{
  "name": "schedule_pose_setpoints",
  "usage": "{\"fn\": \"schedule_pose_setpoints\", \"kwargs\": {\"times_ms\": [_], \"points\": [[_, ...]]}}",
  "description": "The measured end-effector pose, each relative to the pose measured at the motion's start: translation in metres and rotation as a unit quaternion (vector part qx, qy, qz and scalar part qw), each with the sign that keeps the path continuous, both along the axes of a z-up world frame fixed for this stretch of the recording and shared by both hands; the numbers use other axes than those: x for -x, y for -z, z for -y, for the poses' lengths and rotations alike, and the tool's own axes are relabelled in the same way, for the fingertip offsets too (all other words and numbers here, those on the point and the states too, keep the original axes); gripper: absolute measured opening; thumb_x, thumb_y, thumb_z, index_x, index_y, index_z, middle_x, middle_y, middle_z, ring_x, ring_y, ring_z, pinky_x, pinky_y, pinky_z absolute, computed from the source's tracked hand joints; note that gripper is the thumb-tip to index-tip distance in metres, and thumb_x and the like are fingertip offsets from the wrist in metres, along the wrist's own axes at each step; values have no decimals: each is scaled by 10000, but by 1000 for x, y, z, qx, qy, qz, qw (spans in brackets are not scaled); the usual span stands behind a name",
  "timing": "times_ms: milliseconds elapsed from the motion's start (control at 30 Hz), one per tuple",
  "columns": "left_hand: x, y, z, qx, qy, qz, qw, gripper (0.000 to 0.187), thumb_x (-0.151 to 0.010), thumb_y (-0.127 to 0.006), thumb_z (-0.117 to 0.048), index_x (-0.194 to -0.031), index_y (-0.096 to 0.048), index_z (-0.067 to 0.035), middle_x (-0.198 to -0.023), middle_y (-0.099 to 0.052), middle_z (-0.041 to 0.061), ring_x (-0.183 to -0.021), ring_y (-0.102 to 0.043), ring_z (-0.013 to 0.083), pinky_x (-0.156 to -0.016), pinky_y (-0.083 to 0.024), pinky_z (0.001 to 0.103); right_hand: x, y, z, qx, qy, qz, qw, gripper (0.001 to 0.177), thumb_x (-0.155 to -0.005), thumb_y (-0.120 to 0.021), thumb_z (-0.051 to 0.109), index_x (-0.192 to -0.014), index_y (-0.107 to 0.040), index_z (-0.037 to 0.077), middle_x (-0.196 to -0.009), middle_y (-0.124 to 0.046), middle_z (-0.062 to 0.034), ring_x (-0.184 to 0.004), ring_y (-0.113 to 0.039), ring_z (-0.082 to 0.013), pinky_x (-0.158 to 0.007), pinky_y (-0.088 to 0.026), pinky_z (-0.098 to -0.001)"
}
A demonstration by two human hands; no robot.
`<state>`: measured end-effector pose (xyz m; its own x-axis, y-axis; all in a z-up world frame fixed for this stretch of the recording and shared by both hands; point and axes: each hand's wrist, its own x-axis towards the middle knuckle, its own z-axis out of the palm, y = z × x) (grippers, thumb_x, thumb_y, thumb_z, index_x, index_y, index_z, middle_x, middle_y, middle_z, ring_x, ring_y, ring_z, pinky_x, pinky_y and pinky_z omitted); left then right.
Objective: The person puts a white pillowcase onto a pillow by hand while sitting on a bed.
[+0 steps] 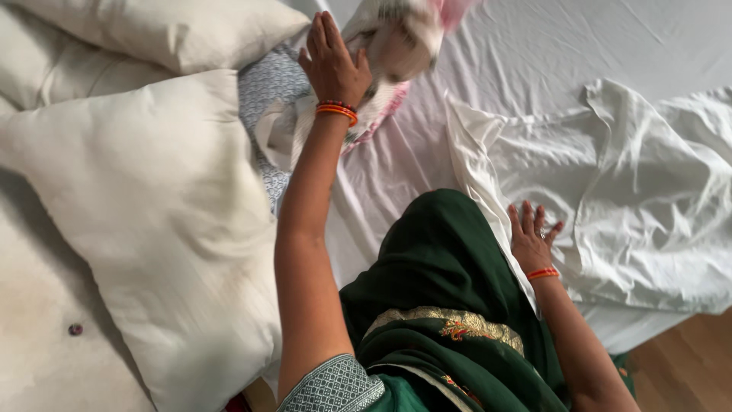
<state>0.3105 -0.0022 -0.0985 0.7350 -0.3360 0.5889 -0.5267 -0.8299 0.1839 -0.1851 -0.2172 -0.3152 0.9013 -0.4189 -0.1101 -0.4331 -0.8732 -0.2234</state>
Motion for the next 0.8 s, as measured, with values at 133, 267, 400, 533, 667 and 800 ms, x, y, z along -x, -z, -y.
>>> {"fn": "schedule_pose_setpoints", "kwargs": {"times_ms": [133, 267, 400, 533, 667, 800], "points": [[-18, -8, -84, -33, -20, -26, 999, 1040, -867, -814, -367, -1618, -177, -36, -1685, -210, 203, -1556, -210, 375, -1208, -174, 682, -3, -4, 0, -10, -10, 19, 1000, 758, -928, -378, 59, -1630, -171, 256, -1733, -34, -104, -1595, 86, -355, -1092, 118, -816], [7, -19, -225, -155, -208, -28, 965, 1045, -968, -726, -421, -1647, -82, 45, -1701, -93, 339, -1562, -25, 503, -1179, 21, 742, -5, 0, -2, 16, -6, 0, 1000, 762, -931, -379, 64, -1639, -165, 250, -1750, -12, -96, -1607, 116, -347, -1108, 116, -808], [24, -16, -281, -266, -304, -149, 903, 927, -763, -745, -289, -1505, -402, 149, -1532, -393, 345, -1386, -370, 495, -1158, -226, 678, -3, -4, -6, 0, 10, -22, 1000, 739, -945, -419, 144, -1632, -167, 248, -1733, -6, -89, -1588, 123, -336, -1109, 123, -803], [14, -16, -290, -197, -174, -95, 960, 180, -906, -580, -78, -1043, -616, 32, -1155, -664, 264, -1071, -623, 417, -960, -496, 551, -3, -4, -6, -59, 15, -9, 998, 818, -889, -530, 304, -1608, -149, 221, -1705, 12, -117, -1536, 132, -356, -1066, 152, -800], [29, -73, -253, -115, -94, -126, 981, 55, -912, -603, -82, -917, -640, -42, -1000, -712, 198, -908, -681, 406, -825, -537, 512, -3, 4, -6, 4, 10, -31, 999, 807, -908, -489, 164, -1642, -161, 230, -1736, -21, -97, -1588, 93, -347, -1100, 127, -797], [60, -101, -218, -198, -65, -44, 977, 275, -896, -641, -146, -1096, -573, 31, -1183, -647, 243, -1057, -631, 434, -870, -489, 577, -1, 7, -5, 13, 12, -52, 998, 825, -917, -514, 158, -1664, -176, 243, -1754, -38, -73, -1603, 66, -335, -1115, 100, -793]]}}
